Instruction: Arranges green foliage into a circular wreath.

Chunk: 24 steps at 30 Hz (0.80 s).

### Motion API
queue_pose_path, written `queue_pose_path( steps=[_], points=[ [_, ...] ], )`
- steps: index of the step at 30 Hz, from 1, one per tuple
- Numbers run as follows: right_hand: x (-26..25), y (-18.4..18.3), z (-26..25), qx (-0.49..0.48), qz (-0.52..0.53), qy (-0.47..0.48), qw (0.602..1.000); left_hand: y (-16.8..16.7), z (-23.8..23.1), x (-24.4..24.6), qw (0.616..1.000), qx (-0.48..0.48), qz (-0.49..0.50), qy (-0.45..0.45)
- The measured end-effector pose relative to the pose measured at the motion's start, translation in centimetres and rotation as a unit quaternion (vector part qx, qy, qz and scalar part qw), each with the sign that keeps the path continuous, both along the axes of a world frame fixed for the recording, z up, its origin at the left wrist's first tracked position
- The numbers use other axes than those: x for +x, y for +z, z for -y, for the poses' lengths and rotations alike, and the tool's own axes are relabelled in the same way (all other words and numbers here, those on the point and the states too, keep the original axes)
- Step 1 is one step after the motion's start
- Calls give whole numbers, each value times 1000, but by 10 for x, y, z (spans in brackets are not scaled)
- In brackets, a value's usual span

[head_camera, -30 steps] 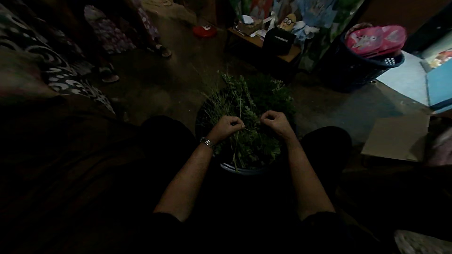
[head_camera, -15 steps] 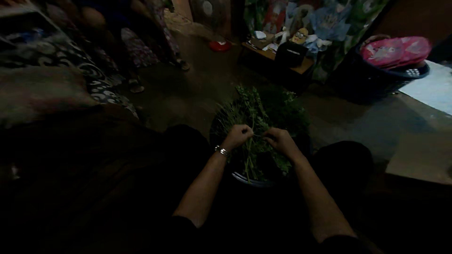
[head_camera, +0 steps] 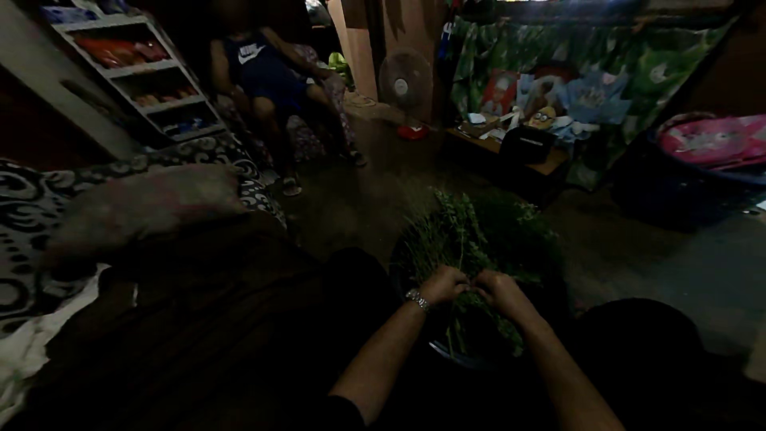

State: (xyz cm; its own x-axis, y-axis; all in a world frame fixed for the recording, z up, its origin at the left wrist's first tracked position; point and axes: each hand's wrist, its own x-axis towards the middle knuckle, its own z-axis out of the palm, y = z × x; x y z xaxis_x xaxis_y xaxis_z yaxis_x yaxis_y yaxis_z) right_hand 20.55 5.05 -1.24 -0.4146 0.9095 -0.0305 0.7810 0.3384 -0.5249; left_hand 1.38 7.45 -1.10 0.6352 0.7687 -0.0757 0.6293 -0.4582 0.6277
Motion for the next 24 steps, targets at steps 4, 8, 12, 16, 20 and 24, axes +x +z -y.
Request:
queue_pose_path(
  steps=[4, 8, 12, 16, 20, 24],
  points=[
    [0, -3, 2, 11, -23, 16, 1000, 1, -1, -1, 1000, -3, -20, -15],
    [1, 5, 4, -15, -55, 4, 998, 6, 3, -2, 1000, -15, 8, 3],
    [5, 7, 5, 14, -112, -18, 993, 9, 5, 0, 999, -14, 41, 20],
    [17, 20, 4, 17, -119, -123, 985, 11, 5, 0, 996, -11, 31, 79],
    [37, 14, 2, 124, -212, -163, 956, 8, 5, -2, 967, -83, 161, 181],
    [28, -1, -2, 189, -253, -119, 941, 10, 6, 2, 928, -160, 262, 212]
  ],
)
